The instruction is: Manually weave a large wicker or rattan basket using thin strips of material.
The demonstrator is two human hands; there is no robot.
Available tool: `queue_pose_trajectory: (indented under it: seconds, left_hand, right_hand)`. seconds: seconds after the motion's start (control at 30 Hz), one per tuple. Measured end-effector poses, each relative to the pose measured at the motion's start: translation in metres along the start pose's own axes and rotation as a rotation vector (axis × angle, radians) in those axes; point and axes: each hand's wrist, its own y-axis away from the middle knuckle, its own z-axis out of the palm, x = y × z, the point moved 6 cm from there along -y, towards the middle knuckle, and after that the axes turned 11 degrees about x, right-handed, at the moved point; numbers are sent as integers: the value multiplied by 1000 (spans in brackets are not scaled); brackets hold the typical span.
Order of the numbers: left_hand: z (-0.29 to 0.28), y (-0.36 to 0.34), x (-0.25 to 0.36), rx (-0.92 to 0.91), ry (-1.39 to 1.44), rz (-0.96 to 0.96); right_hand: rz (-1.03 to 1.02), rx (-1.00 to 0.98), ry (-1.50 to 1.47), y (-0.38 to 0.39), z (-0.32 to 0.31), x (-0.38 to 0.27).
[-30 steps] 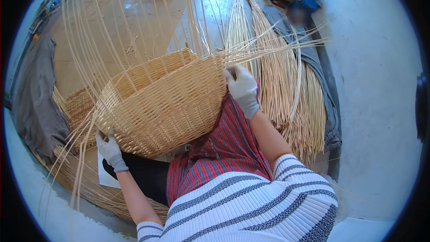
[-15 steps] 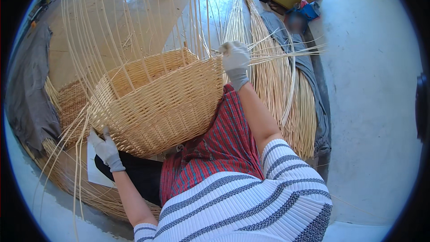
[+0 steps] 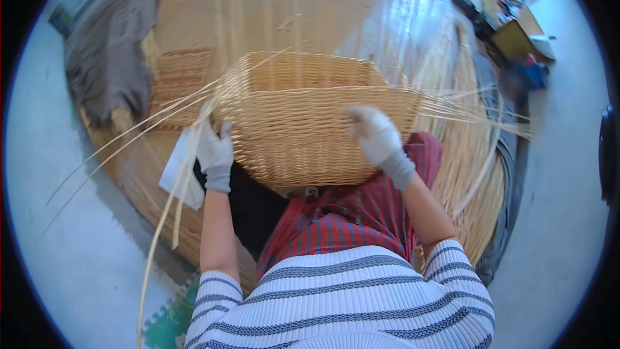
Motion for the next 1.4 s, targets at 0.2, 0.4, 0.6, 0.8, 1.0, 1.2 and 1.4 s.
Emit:
queue_pose_trajectory:
  seconds: [0.2, 0.4, 0.6, 0.8, 1.0, 1.2, 1.4]
  left_hand:
    - [-28, -22, -30, -91, 159, 134]
    - [-13, -47, -18, -205, 325, 116]
    - [3, -52, -53, -364, 626, -152]
    - [-5, -57, -87, -320, 624, -135]
    - [-6, -53, -34, -339, 343, 27]
    - [-14, -22, -37, 36, 292, -12]
    - [-1, -32, -29, 159, 388, -220]
  right_hand:
    - [-468, -113, -173, -18, 117, -159]
    - [-436, 18, 68, -74, 188, -169]
    - [-524, 318, 94, -66, 198, -168]
    - [-475, 146, 78, -75, 210, -184]
    - [-487, 203, 95, -69, 198, -177]
    - [-205, 9, -206, -9, 180, -171]
    - [-197, -83, -358, 18, 158, -165]
